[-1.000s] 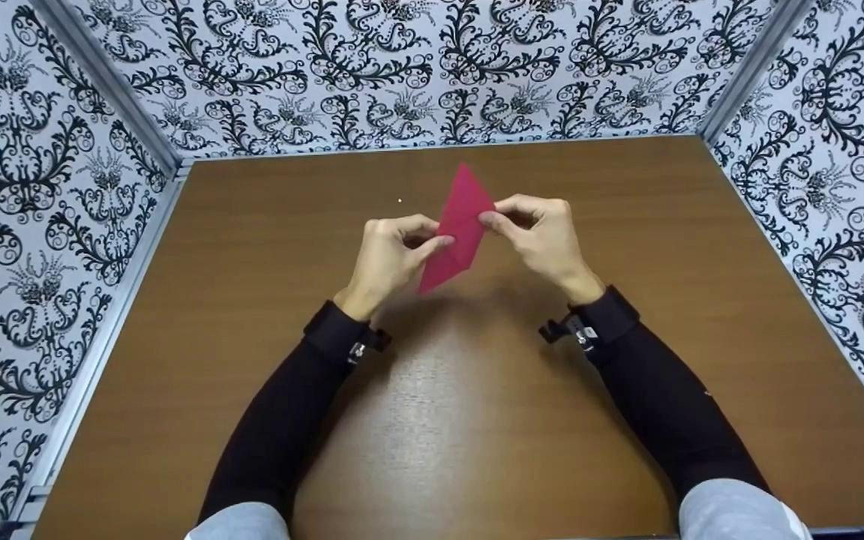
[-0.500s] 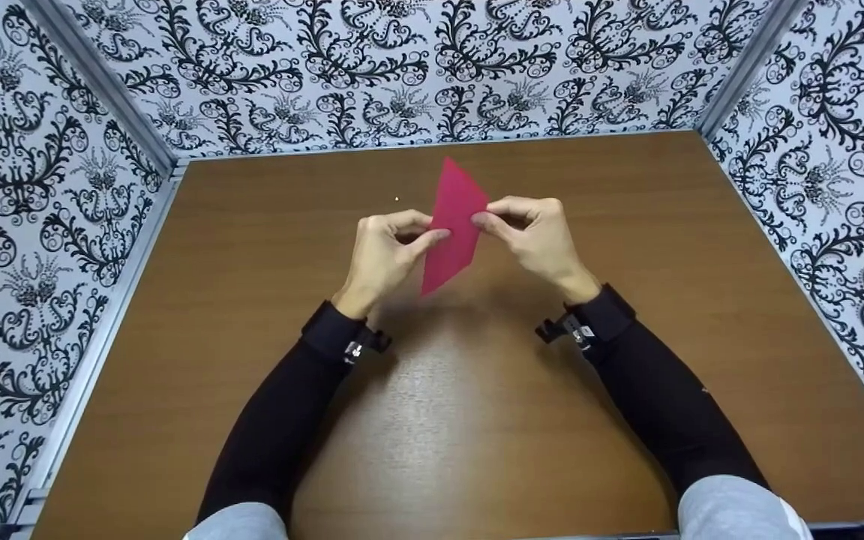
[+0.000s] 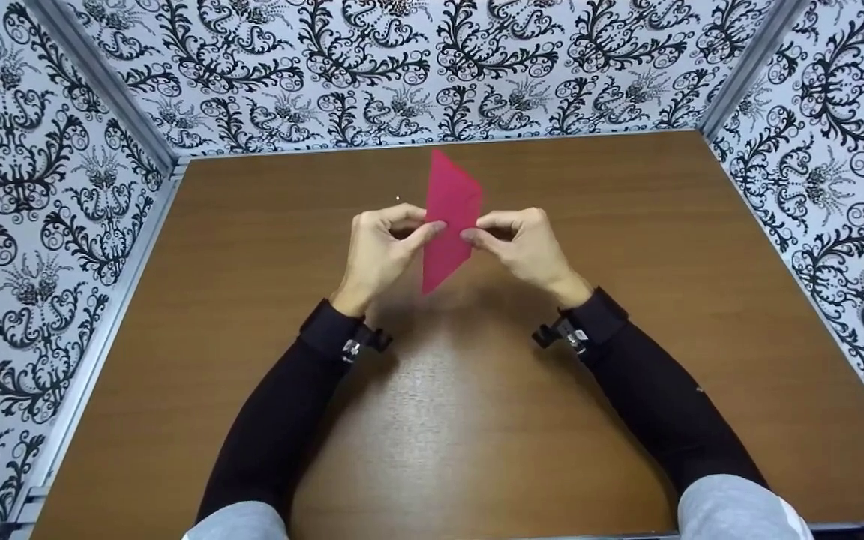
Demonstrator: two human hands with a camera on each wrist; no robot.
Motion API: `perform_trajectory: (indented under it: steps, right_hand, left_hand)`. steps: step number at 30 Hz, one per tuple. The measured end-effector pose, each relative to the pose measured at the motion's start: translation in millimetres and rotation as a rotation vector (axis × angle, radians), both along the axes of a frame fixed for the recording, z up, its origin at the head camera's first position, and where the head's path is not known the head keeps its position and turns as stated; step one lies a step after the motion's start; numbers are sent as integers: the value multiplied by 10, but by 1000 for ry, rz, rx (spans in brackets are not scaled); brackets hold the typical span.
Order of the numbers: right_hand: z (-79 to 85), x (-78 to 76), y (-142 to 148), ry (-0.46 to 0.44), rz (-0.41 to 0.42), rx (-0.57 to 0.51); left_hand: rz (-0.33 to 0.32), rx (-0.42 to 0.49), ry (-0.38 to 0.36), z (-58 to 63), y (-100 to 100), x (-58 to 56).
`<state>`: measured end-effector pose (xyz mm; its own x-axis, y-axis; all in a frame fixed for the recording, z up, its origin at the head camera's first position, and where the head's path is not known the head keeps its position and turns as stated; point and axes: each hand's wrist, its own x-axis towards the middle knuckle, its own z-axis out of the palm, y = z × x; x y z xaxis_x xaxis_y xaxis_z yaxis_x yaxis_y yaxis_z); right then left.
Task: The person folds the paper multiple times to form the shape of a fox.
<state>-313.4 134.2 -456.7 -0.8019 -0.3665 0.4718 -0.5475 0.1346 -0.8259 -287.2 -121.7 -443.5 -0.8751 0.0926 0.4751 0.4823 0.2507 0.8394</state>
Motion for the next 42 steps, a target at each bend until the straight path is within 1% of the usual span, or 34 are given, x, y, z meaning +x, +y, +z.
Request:
perform_trajectory:
  steps: [6,9,14,18,24,31,37,42]
  right_hand:
    - [-37,-2,-17,-45,22,38]
    - [-53,-6,-16,-49,26,63]
    - [-81,-17,-29,-51,47,105]
    - [-101,-30,-31,-59,52,115]
    - [-116,-36,-37,-68,73,128]
    - [-128,-30,-33,-31,50,161]
    - [-117,-25,-20,-37,40,172]
    - [-112,-35,-20,-70,53,183]
  left_hand:
    - [12,13,12,0,-21,-7]
    - [15,25,10,7,-29,-12]
    - [40,41,7,27,-52,-14]
    - [56,48,-1,39,-60,-21]
    - [87,97,-23,49,-66,-27]
    - [73,104,-76,11,-78,-50]
    - [58,99,-112,-2,-91,-69]
    - [51,115,-132,-4,-99,-82]
